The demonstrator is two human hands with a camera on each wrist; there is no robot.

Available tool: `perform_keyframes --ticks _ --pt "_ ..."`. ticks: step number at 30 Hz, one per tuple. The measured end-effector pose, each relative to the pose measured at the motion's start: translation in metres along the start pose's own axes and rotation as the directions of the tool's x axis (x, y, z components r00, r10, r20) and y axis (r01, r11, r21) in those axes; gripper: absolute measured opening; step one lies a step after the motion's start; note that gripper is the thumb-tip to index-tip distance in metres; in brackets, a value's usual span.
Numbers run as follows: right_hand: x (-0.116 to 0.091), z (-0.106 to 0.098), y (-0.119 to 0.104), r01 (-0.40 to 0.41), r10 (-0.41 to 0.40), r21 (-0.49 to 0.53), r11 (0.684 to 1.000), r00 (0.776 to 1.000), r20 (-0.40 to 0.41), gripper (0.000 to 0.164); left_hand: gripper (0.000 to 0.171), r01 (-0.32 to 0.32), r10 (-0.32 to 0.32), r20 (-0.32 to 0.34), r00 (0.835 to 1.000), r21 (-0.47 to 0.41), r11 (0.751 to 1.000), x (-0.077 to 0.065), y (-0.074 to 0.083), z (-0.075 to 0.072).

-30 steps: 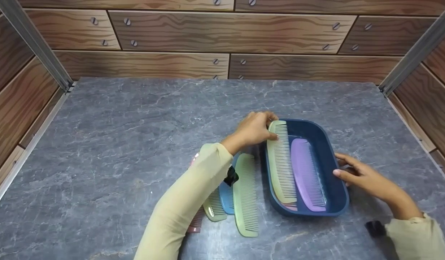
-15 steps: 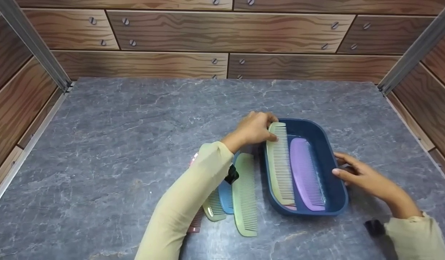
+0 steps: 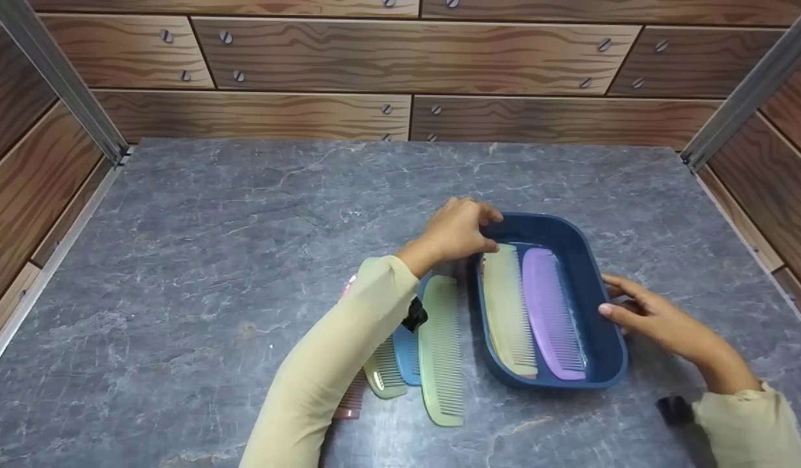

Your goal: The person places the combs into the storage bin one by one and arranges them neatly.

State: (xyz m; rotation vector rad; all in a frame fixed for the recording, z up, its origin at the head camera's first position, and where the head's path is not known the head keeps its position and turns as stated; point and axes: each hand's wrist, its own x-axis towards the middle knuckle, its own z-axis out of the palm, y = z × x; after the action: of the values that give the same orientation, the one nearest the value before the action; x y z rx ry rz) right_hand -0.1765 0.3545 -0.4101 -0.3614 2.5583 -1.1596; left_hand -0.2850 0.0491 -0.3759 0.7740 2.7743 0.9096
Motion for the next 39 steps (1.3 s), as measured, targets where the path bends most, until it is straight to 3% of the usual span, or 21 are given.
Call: perform_keyframes --ticks 12,25,32,39 --pt "0.001 0.0 0.0 -0.007 0.007 -0.001 1.0 1.0 0.003 0.056 0.045 -0.04 0.045 0.044 0.998 -0.092 0.995 -0.001 0.008 -0.003" --pt "0.002 0.001 0.002 0.007 -0.007 0.015 1.0 1.0 0.005 0.056 0.051 -0.141 0.15 0.063 0.987 -0.127 0.982 0.003 0.019 0.008" --pt "0.001 0.0 0.002 0.0 -0.001 0.022 1.0 1.0 0.012 0.056 0.052 -0.206 0.236 0.163 0.958 -0.183 0.961 0.004 0.026 0.019" --pt "0.002 -0.001 0.001 0.017 -0.017 0.024 1.0 1.0 0.012 0.055 0.051 -0.203 0.24 0.272 0.932 -0.156 0.967 0.003 0.03 0.027"
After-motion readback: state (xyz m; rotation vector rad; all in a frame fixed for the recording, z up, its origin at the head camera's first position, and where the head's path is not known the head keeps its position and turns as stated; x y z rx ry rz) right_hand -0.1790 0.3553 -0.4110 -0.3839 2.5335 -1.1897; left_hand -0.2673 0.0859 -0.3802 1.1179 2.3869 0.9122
